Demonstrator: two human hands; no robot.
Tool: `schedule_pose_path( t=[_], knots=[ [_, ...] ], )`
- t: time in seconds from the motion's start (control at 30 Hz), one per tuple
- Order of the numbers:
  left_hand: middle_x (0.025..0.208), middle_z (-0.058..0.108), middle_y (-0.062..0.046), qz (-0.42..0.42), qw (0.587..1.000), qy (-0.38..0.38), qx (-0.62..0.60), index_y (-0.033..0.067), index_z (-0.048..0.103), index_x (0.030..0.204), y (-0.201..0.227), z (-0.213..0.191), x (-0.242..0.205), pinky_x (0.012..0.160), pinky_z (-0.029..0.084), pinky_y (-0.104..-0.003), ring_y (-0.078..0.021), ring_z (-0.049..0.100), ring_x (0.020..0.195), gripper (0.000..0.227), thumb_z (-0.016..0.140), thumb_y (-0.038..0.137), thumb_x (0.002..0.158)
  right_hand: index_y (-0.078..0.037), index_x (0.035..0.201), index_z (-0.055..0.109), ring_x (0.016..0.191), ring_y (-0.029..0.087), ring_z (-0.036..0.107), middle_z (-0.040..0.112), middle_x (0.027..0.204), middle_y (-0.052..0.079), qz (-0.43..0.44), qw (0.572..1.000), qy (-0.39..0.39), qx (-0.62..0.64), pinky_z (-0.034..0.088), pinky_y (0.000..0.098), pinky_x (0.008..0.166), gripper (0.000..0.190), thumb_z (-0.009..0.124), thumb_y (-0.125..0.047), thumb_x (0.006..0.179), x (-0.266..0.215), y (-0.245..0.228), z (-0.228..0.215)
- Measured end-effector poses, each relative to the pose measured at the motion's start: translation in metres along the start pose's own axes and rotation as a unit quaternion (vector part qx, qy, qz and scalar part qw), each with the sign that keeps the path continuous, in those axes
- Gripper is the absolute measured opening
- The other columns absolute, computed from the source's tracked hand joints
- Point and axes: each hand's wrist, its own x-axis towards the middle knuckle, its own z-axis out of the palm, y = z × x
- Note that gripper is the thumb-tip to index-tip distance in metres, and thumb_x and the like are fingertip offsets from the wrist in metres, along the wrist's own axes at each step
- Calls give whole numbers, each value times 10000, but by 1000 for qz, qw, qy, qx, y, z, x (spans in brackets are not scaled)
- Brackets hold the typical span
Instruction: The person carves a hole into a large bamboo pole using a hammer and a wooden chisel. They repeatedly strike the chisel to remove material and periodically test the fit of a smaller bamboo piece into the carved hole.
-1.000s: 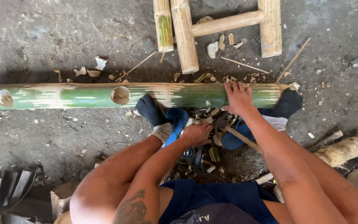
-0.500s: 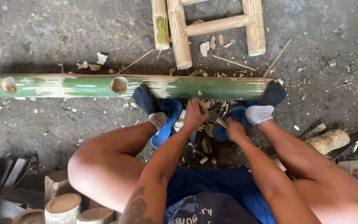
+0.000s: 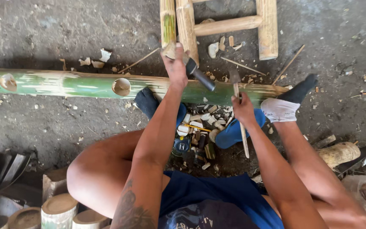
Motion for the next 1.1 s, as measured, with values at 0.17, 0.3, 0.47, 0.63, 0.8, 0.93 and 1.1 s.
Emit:
schedule_pose_path(
  t=[0.17, 0.3, 0.47, 0.63, 0.8, 0.93, 1.1],
  knots=[
    [1197, 615, -64, -48, 999, 24, 6, 55, 449, 1347, -3, -18, 13, 905, 561, -334, -175, 609, 1082, 615, 786, 319, 906, -107, 1137, 463, 439, 133, 459, 474, 624, 16, 164, 966, -63, 187, 371, 330, 385, 292, 521, -384, 1059, 4, 11, 13],
    [1209, 588, -70, 35, 997, 20, 64, 83, 386, 1343, -1, -23, 8, 913, 537, -348, -186, 586, 1087, 639, 833, 259, 921, -125, 1087, 439, 441, 101, 360, 381, 619, -15, 210, 933, -69, 283, 296, 302, 366, 280, 480, -402, 1092, 5, 25, 25],
    [1097, 603, -77, -65, 997, 18, -33, 100, 479, 1397, 17, -10, 5, 751, 558, -308, -162, 617, 918, 541, 675, 319, 942, -145, 1117, 459, 482, 85, 388, 424, 669, -15, 259, 920, -64, 288, 333, 268, 390, 290, 475, -433, 1085, 14, 25, 24],
    [1015, 607, -57, 8, 999, 3, 42, 36, 505, 1356, 10, -3, -9, 618, 440, -261, -124, 572, 794, 445, 714, 156, 982, -150, 1117, 429, 484, 89, 394, 427, 667, -8, 247, 930, -63, 264, 333, 273, 386, 291, 498, -429, 1078, 12, 15, 26],
    [993, 622, -65, 4, 999, -30, -20, 28, 544, 1251, -9, -16, -16, 660, 469, -264, -136, 597, 787, 305, 662, 21, 969, -153, 1105, 425, 477, 94, 400, 428, 666, -6, 242, 934, -61, 255, 337, 279, 377, 268, 512, -404, 1070, 8, 9, 23],
    [983, 630, -60, -8, 999, -24, -23, 31, 550, 1219, -12, -25, -16, 749, 525, -299, -154, 624, 824, 292, 649, -27, 950, -144, 1099, 406, 484, 84, 390, 420, 672, -8, 236, 934, -65, 260, 331, 281, 382, 277, 510, -400, 1089, 12, 7, 24],
    [979, 665, -55, -4, 990, -137, 33, 43, 580, 1146, -11, -32, -22, 818, 599, -343, -177, 689, 883, 226, 618, -36, 938, -149, 1103, 395, 470, 85, 378, 415, 649, -10, 228, 936, -54, 262, 322, 284, 378, 263, 506, -385, 1075, 4, 25, 31]
  ],
)
